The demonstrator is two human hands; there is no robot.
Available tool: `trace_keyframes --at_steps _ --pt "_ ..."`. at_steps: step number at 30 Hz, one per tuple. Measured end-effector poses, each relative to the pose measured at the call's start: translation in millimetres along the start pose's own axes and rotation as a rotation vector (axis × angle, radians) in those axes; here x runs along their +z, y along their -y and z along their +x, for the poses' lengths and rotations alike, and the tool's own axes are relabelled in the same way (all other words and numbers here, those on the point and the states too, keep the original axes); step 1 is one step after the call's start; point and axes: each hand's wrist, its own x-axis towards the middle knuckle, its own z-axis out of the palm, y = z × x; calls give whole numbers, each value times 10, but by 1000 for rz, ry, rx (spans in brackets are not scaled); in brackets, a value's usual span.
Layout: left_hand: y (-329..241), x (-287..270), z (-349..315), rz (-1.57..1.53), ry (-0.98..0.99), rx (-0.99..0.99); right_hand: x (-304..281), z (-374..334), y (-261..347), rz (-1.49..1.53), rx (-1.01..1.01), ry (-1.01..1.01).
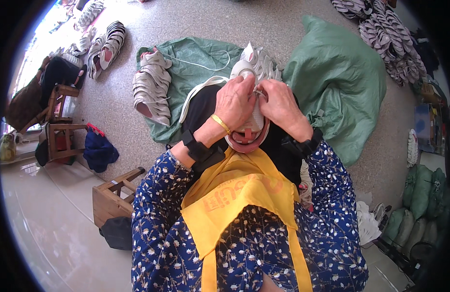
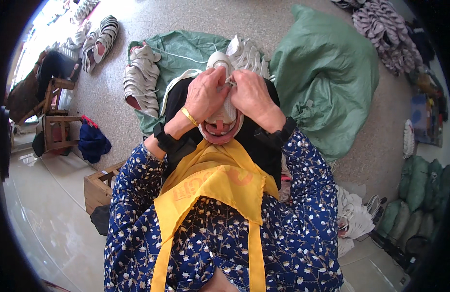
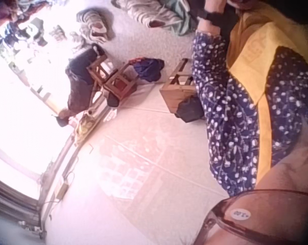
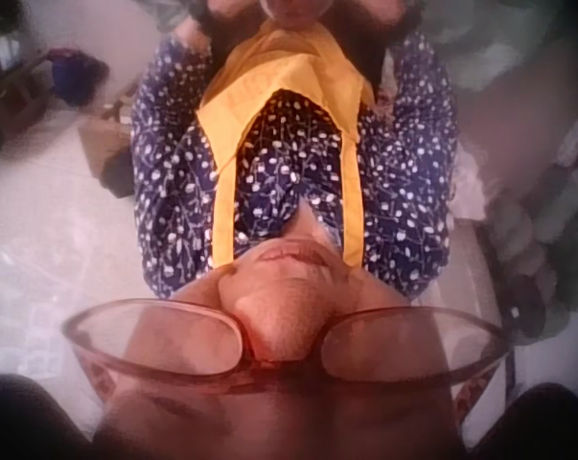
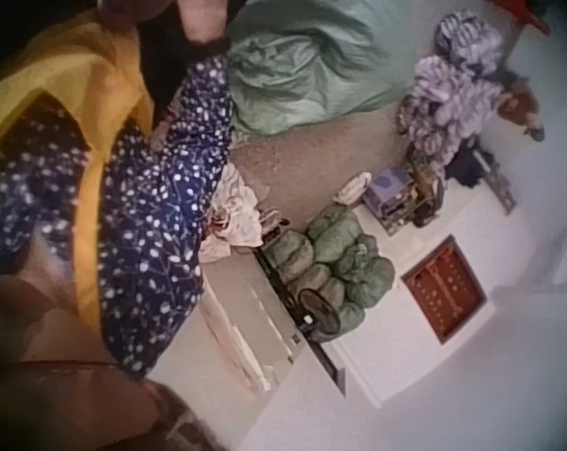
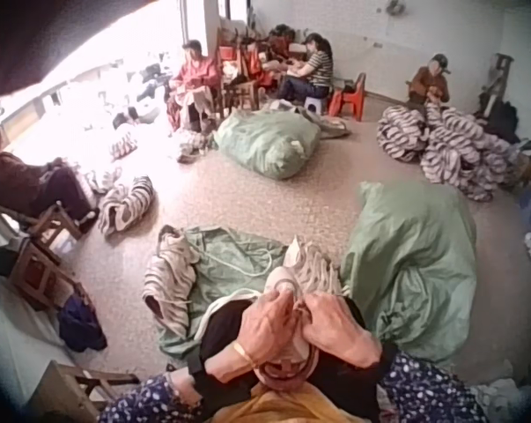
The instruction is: The person sits on the floor and laces a white sneaker with pink accents. They thread the white laces through the eyelets, pull them tight, and tie a knot at the top. The person then places the finished shoe on a pile of other shoes.
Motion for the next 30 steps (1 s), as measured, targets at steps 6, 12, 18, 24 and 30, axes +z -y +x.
trace_keyframes --at_steps 6,12,18,24,30 --pt "-18 18 -28 88 -12 93 -46 12 -47 157 30 10" --pt "-4 15 -27 186 -7 194 -38 -4 -41 122 24 7" --pt "-21 7 -27 303 63 253 13 -53 -79 88 21 -60" --pt "-19 15 -23 389 100 270 21 -59 -116 167 43 -79" --pt "3 22 -20 419 114 302 15 -37 -136 219 15 -75"
